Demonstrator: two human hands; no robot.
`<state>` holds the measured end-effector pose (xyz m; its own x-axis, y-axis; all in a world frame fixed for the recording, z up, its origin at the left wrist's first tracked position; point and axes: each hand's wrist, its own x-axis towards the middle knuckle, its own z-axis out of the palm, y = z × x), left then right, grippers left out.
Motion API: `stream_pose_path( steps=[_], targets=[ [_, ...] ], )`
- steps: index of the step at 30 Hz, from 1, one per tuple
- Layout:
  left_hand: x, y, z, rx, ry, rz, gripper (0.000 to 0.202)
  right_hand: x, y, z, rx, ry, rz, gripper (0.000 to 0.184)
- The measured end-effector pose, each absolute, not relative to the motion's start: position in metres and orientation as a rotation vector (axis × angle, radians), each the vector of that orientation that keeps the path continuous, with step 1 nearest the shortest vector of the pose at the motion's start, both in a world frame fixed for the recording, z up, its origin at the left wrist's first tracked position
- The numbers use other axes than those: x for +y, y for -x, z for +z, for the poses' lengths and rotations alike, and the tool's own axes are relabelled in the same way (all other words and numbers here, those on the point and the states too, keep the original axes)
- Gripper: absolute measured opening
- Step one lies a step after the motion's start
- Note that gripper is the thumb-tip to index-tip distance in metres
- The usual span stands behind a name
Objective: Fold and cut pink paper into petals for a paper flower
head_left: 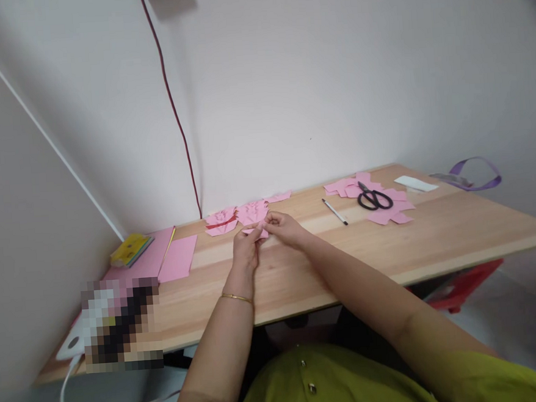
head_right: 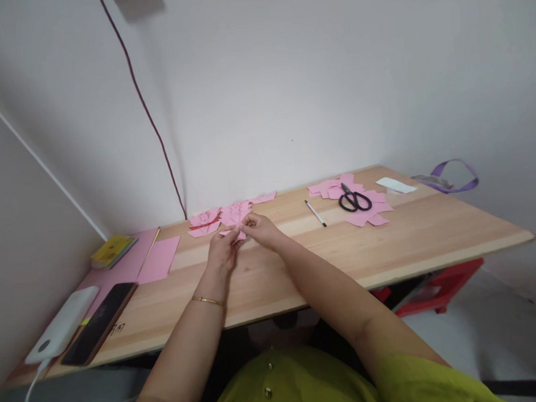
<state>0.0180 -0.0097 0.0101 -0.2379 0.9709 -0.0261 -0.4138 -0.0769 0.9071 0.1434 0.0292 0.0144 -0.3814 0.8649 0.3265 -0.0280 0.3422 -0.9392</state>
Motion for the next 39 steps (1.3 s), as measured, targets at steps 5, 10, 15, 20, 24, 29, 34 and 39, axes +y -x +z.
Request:
stream_pose_path(
  steps=[5,10,15,20,24,29,34,39],
  targets=[
    [-0.006,-0.017,0.005,1.059,-0.827,1.574,0.030,0.030,-0.142,0.012,-1.623,0.717,1.266,0.024],
    [-0.003,-0.014,0.001,1.092,-0.936,1.565,0.028,0.032,-0.143,0.011,-1.597,0.584,1.326,0.024],
    [-0.004,-0.013,0.001,1.105,-0.980,1.568,0.025,0.030,-0.144,0.012,-1.563,0.584,1.343,0.015],
    [-0.005,-0.014,0.001,1.089,-0.985,1.584,0.024,0.028,-0.144,0.012,-1.550,0.577,1.371,0.009],
    [-0.003,-0.013,-0.001,1.085,-0.979,1.594,0.024,0.028,-0.143,0.012,-1.545,0.576,1.399,0.010],
    [-0.002,-0.011,-0.005,1.117,-1.024,1.576,0.026,0.029,-0.145,0.011,-1.544,0.569,1.417,0.011],
    [-0.001,-0.011,-0.005,1.103,-1.027,1.591,0.025,0.029,-0.145,0.012,-1.543,0.570,1.438,0.013],
    [-0.002,-0.013,-0.003,1.100,-0.967,1.614,0.022,0.029,-0.144,0.011,-1.519,0.554,1.451,0.012]
  ],
)
